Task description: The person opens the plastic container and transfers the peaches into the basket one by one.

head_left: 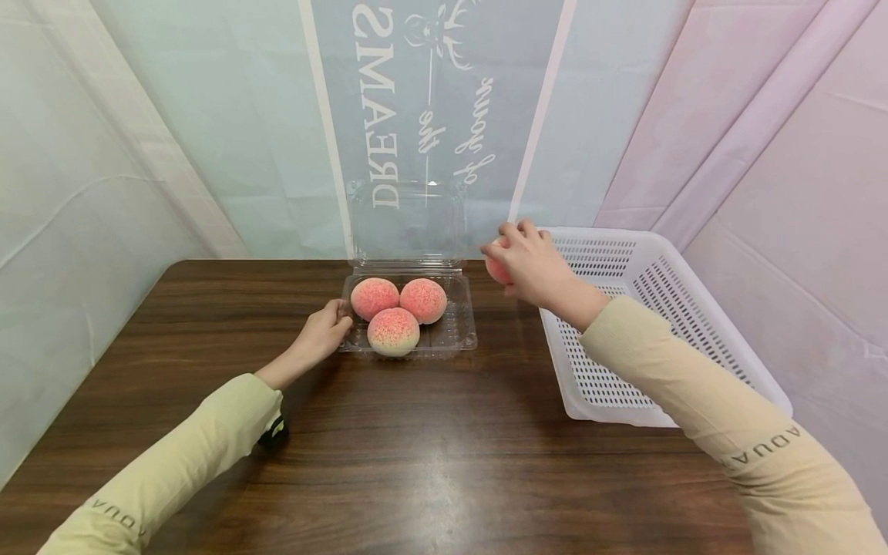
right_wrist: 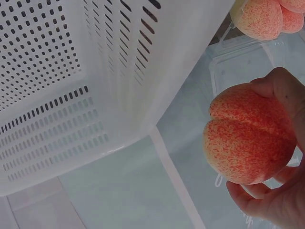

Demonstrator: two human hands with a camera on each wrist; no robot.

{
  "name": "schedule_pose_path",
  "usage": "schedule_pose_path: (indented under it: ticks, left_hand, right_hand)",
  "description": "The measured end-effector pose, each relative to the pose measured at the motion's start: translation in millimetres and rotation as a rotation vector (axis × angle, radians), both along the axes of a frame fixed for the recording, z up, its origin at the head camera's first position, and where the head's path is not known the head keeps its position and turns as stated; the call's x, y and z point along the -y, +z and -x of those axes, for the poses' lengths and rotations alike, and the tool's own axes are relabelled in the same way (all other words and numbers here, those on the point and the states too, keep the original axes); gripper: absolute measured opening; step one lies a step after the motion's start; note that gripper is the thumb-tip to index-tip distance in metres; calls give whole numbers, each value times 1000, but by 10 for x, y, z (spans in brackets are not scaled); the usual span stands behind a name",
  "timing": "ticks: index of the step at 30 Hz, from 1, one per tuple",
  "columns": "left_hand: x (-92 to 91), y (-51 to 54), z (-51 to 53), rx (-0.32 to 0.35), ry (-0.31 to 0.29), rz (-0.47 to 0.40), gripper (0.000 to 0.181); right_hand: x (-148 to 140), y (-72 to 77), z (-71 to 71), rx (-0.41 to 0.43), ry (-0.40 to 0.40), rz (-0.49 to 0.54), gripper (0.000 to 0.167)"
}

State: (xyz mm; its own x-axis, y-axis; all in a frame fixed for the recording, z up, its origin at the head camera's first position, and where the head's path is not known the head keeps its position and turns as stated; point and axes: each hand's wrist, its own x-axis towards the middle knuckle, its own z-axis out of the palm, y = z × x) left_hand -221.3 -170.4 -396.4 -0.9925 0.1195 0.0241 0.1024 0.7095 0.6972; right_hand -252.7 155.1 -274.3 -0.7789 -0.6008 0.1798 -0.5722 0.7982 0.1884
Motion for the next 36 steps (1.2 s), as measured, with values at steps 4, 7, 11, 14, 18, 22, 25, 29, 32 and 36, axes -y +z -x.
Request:
schedule_pose_path:
  ticks: [4, 7, 11, 14, 18, 22, 25, 29, 32, 36]
  left_hand:
    - [-2, -1, 0, 4, -1, -3, 42]
    - [-5, 1, -5, 4, -2, -4, 42]
    - [-9, 3, -8, 2, -1, -5, 42]
    - [-9, 5, -6, 2, -2, -7, 42]
    - [-6, 4, -8, -2, 1, 0, 42]
    - [-2, 5, -12, -9, 5, 8, 42]
    - [-2, 8, -14, -8, 3, 6, 43]
    - [-3, 10, -13, -6, 2, 2, 43]
    - [-3, 10, -12, -6, 3, 1, 43]
    - [-3, 10, -10, -5, 5, 2, 42]
  right_hand:
    - [-32, 3, 1, -4, -6, -8, 69]
    - [-58, 2, 3, -10, -2, -9, 68]
    - [-89, 2, 9, -19, 4, -4, 68]
    - [-109, 6, 15, -25, -2, -2, 67]
    - [-132, 14, 22, -27, -17, -15, 68]
    - [-156, 21, 27, -21, -22, -19, 69]
    - [-175, 26, 34, -17, -27, -17, 70]
    - [-203, 32, 48, -14, -43, -15, 69]
    - [-222, 37, 56, -10, -49, -11, 69]
    - [-240, 47, 64, -7, -51, -2, 69]
